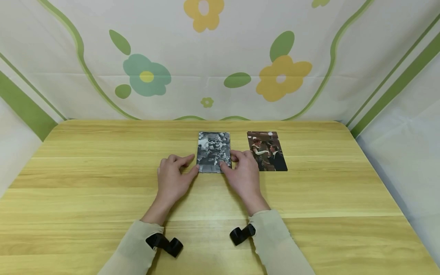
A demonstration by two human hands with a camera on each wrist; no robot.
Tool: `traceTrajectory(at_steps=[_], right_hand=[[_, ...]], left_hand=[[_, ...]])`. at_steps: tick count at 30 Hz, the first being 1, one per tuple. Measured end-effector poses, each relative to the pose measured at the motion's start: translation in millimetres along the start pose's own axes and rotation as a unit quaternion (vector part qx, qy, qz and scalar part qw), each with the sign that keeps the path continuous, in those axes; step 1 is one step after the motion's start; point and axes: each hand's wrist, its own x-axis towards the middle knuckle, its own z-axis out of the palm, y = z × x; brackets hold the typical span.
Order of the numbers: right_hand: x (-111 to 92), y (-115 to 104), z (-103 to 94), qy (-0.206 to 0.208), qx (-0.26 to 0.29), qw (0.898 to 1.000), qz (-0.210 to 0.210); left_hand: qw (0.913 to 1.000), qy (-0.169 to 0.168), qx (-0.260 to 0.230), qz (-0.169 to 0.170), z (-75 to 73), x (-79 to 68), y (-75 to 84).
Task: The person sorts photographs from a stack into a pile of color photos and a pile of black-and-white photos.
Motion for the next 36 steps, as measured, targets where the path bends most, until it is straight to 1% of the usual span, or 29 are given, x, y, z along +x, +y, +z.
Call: traceTrajectory(at_steps=[10,19,23,28,36], right_hand=[[-0.1,0.2,1.9,0.013,-0.012,1.000,-0.008],[-0.3,0.5,1.9,0.011,-0.019,1.000,-0.015],[0.1,1.4,2.4,0.016,-0.011,1.000,-0.017],[-0.3,1.6,2.5,0.023,0.011,0.999,-0.019],[-2.2,-0.4,2.6,0.020,0.037,0.999,-0.013]], left_hand=[[1.0000,-0.006,0.005,0.003,-0.4,-0.1,2.2],[1.0000,-0.005,0.008,0.003,-0.1,-0.5,2.5],[0.9999,-0.005,0.009,0.002,0.1,-0.7,2.5],[1.0000,0.000,0.002,0.006,0.8,-0.7,1.5],[0.9999,0.004,-0.013,0.006,1.5,-0.5,1.3]])
